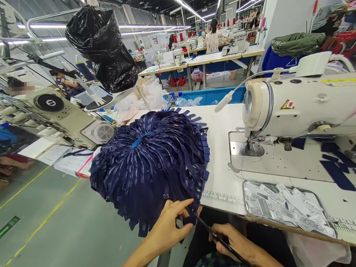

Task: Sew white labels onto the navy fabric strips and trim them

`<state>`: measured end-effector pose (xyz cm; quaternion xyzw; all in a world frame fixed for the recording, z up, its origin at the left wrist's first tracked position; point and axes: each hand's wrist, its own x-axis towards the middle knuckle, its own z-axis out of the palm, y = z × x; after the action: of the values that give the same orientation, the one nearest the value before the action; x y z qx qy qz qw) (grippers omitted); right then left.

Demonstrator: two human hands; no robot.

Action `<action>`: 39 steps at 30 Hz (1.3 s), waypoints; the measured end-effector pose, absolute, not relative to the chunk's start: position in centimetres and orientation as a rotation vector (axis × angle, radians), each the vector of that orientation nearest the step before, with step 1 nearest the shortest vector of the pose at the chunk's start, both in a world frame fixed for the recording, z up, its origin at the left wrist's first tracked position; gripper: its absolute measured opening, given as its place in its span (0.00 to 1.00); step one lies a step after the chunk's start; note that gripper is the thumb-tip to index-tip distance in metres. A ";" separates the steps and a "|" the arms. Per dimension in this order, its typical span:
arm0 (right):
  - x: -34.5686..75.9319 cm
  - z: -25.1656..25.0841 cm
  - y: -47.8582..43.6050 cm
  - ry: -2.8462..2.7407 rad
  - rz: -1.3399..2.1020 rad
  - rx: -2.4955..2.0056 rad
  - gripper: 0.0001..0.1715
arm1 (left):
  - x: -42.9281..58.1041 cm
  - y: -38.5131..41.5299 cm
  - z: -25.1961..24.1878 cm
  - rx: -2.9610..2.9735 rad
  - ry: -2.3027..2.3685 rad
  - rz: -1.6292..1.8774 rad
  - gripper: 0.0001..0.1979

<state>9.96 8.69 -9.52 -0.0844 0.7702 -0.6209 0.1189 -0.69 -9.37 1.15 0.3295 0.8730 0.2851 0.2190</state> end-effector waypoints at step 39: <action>10.8 -8.9 8.5 1.980 -2.066 -0.227 0.35 | -0.7 -9.5 1.2 0.516 2.130 1.529 0.15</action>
<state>10.85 8.52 -8.89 -0.0783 0.6833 -0.7132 0.1350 -0.66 -9.55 1.15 0.1877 0.7752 0.5566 0.2324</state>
